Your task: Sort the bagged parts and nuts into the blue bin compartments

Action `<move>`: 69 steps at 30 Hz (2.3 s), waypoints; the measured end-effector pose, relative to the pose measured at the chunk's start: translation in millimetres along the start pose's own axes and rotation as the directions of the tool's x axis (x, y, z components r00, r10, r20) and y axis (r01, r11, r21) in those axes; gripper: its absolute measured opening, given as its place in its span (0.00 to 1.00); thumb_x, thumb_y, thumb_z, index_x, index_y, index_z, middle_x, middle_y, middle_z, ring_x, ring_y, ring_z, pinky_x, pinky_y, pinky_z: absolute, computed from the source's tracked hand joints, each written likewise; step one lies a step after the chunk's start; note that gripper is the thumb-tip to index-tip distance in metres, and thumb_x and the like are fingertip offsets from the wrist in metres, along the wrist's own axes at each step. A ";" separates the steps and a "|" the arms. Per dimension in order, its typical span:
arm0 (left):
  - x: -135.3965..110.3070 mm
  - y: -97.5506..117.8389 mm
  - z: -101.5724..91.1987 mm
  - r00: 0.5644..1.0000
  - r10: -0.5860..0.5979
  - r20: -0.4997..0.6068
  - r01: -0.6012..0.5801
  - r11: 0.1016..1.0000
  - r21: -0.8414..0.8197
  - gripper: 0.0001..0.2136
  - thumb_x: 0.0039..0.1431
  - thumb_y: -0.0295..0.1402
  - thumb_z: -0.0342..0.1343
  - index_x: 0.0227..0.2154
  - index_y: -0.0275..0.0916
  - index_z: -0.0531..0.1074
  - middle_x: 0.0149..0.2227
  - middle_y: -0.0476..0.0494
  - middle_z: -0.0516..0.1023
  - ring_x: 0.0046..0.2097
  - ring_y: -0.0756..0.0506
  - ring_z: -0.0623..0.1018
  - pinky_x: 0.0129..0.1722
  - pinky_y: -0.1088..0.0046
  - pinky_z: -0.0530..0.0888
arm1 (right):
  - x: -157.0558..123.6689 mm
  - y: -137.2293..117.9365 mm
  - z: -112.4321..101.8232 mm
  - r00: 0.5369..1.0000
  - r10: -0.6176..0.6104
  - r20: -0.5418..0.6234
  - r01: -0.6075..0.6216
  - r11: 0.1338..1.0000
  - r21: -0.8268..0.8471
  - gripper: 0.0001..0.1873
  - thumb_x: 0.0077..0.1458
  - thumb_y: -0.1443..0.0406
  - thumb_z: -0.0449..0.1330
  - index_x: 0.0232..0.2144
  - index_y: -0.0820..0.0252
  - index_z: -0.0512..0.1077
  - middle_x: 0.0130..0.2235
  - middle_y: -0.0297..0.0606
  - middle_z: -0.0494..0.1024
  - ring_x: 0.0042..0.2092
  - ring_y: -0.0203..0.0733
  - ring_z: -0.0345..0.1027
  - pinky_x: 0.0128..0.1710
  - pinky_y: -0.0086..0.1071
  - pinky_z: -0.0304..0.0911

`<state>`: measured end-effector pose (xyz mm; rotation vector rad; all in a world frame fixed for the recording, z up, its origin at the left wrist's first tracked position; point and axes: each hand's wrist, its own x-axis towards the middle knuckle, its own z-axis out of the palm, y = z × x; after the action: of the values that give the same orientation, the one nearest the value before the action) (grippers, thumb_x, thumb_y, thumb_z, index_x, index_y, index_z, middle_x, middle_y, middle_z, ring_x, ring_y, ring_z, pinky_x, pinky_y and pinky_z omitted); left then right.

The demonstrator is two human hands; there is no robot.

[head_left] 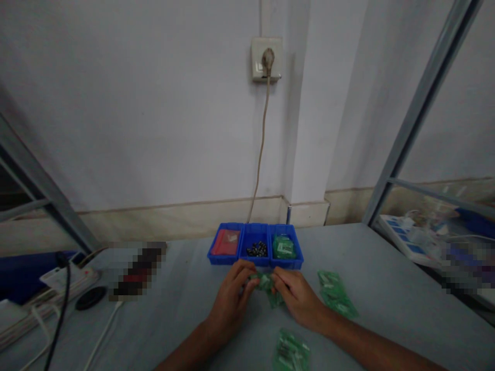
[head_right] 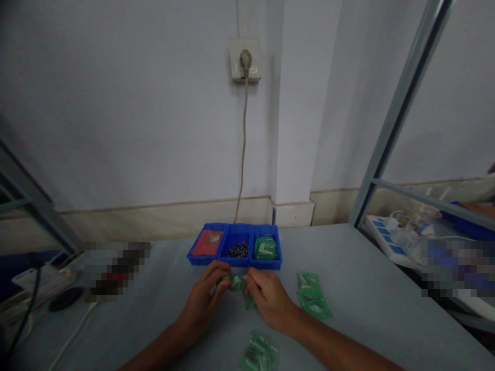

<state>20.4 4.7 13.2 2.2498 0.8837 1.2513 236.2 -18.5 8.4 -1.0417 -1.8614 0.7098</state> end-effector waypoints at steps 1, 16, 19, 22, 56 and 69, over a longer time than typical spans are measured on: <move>1.2 2.2 -0.7 1.000 -0.015 -0.019 0.015 1.000 -0.017 0.10 0.75 0.36 0.52 0.39 0.40 0.77 0.42 0.41 0.78 0.45 0.43 0.79 0.48 0.68 0.77 | -1.0 0.2 -0.2 1.000 -0.023 -0.021 0.022 0.999 -0.043 0.21 0.77 0.54 0.48 0.33 0.57 0.69 0.30 0.32 0.71 0.32 0.39 0.67 0.36 0.32 0.60; -2.4 -3.3 9.8 0.968 -0.250 -0.012 0.246 0.958 -0.151 0.12 0.74 0.43 0.52 0.41 0.41 0.75 0.33 0.48 0.78 0.36 0.46 0.77 0.39 0.71 0.74 | -1.9 3.7 -3.8 0.982 -0.183 0.045 0.189 0.952 -0.242 0.17 0.65 0.72 0.59 0.54 0.50 0.73 0.53 0.42 0.70 0.49 0.47 0.72 0.52 0.39 0.71; -3.9 -0.4 8.8 0.969 -0.245 0.032 0.247 0.958 -0.148 0.15 0.77 0.40 0.46 0.45 0.43 0.77 0.38 0.45 0.81 0.39 0.44 0.80 0.43 0.69 0.76 | 0.5 3.4 -2.3 0.984 -0.173 -0.047 0.161 0.967 -0.196 0.08 0.70 0.68 0.57 0.47 0.53 0.74 0.50 0.41 0.70 0.48 0.46 0.72 0.51 0.38 0.70; -4.1 0.5 7.9 0.983 -0.176 0.045 0.180 0.978 -0.109 0.12 0.76 0.36 0.48 0.52 0.44 0.75 0.41 0.43 0.82 0.42 0.43 0.80 0.45 0.67 0.77 | 3.0 3.1 -2.3 0.976 -0.173 -0.135 0.153 0.977 -0.147 0.07 0.73 0.63 0.56 0.43 0.54 0.75 0.46 0.40 0.71 0.46 0.46 0.72 0.47 0.36 0.69; -0.9 -7.8 2.5 0.998 -0.035 -0.047 0.040 0.991 0.128 0.06 0.72 0.36 0.59 0.38 0.45 0.80 0.38 0.46 0.82 0.43 0.42 0.79 0.54 0.59 0.75 | 4.0 5.5 0.5 0.969 -0.179 -0.169 0.169 0.983 -0.074 0.09 0.73 0.60 0.57 0.46 0.54 0.77 0.44 0.40 0.75 0.47 0.45 0.72 0.48 0.35 0.67; 1.7 -4.3 3.2 0.996 -0.083 -0.039 0.085 0.994 0.067 0.12 0.74 0.40 0.55 0.36 0.42 0.77 0.37 0.45 0.77 0.40 0.43 0.75 0.43 0.68 0.74 | 3.7 8.7 3.8 0.991 0.001 -0.134 0.001 1.000 0.013 0.13 0.73 0.54 0.55 0.43 0.56 0.72 0.37 0.35 0.74 0.38 0.41 0.69 0.40 0.33 0.63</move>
<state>22.4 8.8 9.8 2.2235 1.0387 1.2455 235.1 -11.3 1.3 -1.0551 -1.7388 0.6353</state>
